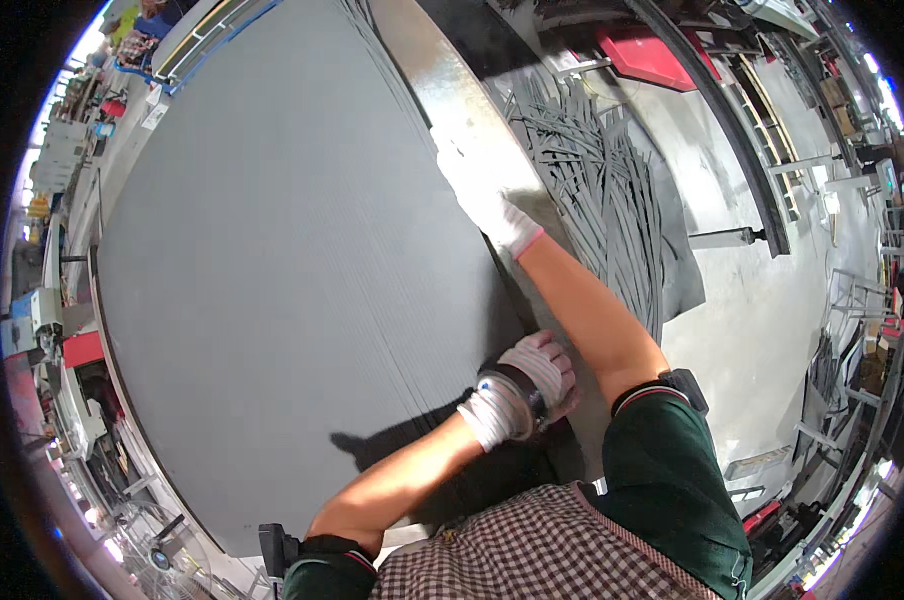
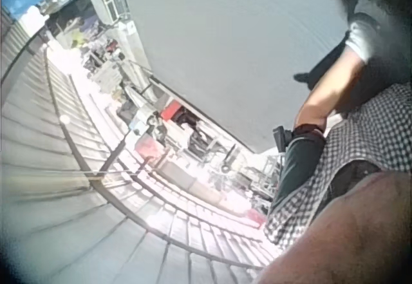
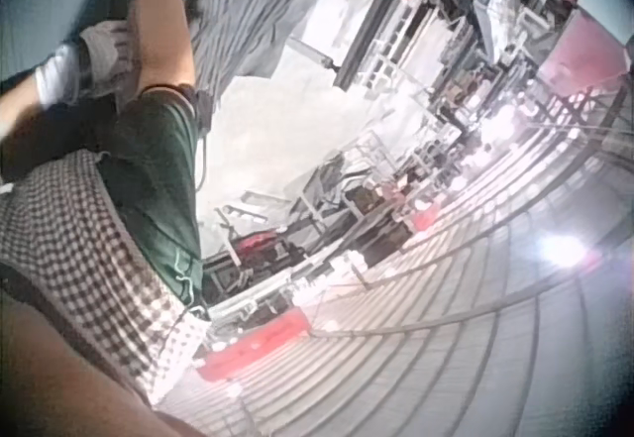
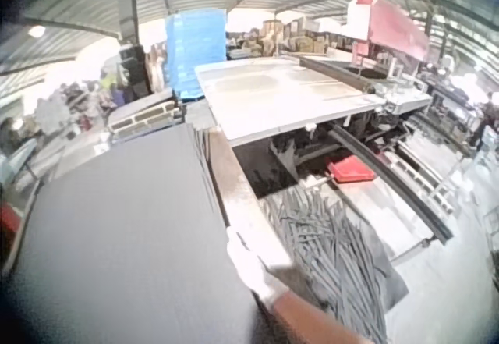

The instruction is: The recorder operates a machine and uses a knife to cut large sheets of black rubber material into strips.

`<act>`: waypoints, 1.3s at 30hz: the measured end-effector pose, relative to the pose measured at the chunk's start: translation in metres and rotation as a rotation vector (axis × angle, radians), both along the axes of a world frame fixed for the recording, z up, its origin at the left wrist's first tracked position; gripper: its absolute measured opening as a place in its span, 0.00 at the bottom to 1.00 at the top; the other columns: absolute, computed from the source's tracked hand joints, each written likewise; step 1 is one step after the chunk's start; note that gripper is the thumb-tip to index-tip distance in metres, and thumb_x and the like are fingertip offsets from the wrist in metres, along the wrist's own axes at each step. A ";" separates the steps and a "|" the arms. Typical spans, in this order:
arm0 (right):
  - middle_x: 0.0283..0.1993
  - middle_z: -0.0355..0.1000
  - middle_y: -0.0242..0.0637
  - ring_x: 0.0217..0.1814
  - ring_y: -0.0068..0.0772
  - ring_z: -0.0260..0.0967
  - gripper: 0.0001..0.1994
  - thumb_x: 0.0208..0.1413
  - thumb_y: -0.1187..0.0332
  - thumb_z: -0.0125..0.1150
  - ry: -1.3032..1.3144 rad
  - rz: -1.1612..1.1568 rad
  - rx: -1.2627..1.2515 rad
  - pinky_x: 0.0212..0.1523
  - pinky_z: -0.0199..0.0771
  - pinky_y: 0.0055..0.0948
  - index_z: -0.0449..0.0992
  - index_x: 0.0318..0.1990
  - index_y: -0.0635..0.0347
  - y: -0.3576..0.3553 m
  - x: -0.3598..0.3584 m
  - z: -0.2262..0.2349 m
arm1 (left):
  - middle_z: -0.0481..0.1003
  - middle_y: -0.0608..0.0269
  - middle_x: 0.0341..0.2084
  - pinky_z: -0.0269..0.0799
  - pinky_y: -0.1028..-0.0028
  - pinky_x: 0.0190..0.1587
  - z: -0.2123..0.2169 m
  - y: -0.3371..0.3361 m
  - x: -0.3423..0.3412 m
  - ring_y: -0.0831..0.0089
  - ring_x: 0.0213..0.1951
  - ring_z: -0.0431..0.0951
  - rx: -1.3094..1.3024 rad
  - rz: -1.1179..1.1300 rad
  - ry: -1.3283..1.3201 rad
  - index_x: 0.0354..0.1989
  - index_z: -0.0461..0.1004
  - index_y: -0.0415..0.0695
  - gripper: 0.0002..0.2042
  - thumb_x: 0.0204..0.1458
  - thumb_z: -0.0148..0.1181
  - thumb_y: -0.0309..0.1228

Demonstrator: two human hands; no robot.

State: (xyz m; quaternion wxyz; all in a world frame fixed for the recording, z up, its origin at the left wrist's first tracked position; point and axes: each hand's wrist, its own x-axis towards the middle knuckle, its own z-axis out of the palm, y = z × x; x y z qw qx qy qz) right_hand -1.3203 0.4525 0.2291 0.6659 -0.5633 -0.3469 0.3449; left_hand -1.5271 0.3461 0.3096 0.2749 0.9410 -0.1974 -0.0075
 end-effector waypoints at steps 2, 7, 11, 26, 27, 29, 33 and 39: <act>0.75 0.49 0.45 0.77 0.35 0.45 0.27 0.65 0.66 0.41 0.173 -0.013 -0.022 0.74 0.42 0.31 0.53 0.70 0.68 0.003 -0.009 0.030 | 0.76 0.65 0.28 0.68 0.61 0.55 -0.002 0.005 0.005 0.63 0.39 0.75 -0.083 0.020 -0.124 0.27 0.76 0.48 0.09 0.42 0.65 0.39; 0.76 0.45 0.48 0.78 0.42 0.40 0.28 0.66 0.63 0.37 0.308 -0.071 -0.079 0.76 0.36 0.36 0.51 0.70 0.67 -0.035 -0.026 0.075 | 0.76 0.67 0.34 0.68 0.58 0.58 0.032 0.000 -0.018 0.64 0.45 0.76 -0.388 -0.005 -0.314 0.32 0.77 0.49 0.09 0.44 0.67 0.35; 0.73 0.51 0.46 0.73 0.39 0.48 0.26 0.68 0.62 0.35 0.215 -0.039 -0.207 0.71 0.46 0.34 0.54 0.69 0.67 -0.089 -0.044 0.046 | 0.78 0.62 0.38 0.67 0.57 0.59 0.082 0.002 -0.062 0.60 0.45 0.77 -0.422 0.016 -0.297 0.36 0.77 0.46 0.12 0.43 0.68 0.35; 0.78 0.40 0.34 0.78 0.35 0.37 0.36 0.68 0.40 0.26 0.323 -0.041 -0.083 0.76 0.33 0.34 0.42 0.74 0.53 -0.289 -0.222 0.010 | 0.78 0.63 0.42 0.71 0.74 0.50 0.070 0.010 -0.632 0.77 0.45 0.76 -0.444 1.830 -0.574 0.48 0.78 0.41 0.11 0.59 0.56 0.27; 0.78 0.40 0.35 0.79 0.35 0.36 0.37 0.67 0.39 0.27 0.273 -0.019 -0.122 0.76 0.33 0.34 0.42 0.74 0.55 -0.285 -0.237 0.020 | 0.78 0.63 0.43 0.71 0.74 0.51 0.061 0.016 -0.686 0.77 0.45 0.76 -0.420 1.947 -0.644 0.49 0.78 0.40 0.11 0.59 0.56 0.28; 0.77 0.41 0.39 0.79 0.37 0.36 0.40 0.65 0.36 0.30 0.174 -0.028 -0.194 0.76 0.32 0.34 0.44 0.73 0.58 -0.295 -0.236 0.016 | 0.78 0.60 0.46 0.71 0.74 0.52 0.046 0.042 -0.791 0.75 0.47 0.76 -0.388 2.091 -0.794 0.52 0.76 0.40 0.13 0.59 0.57 0.28; 0.76 0.43 0.45 0.79 0.41 0.34 0.47 0.58 0.28 0.33 0.411 -0.231 -0.222 0.75 0.29 0.41 0.47 0.73 0.59 -0.316 -0.196 0.048 | 0.75 0.55 0.52 0.69 0.72 0.55 -0.008 0.112 -0.986 0.68 0.52 0.74 -0.222 2.355 -0.814 0.60 0.68 0.40 0.21 0.57 0.59 0.26; 0.77 0.41 0.43 0.73 0.40 0.45 0.43 0.58 0.31 0.39 0.125 -0.734 -0.181 0.73 0.35 0.42 0.50 0.72 0.53 -0.357 -0.253 0.127 | 0.73 0.44 0.53 0.68 0.63 0.59 0.005 0.193 -1.115 0.51 0.56 0.72 0.290 2.280 0.076 0.60 0.67 0.40 0.30 0.47 0.66 0.35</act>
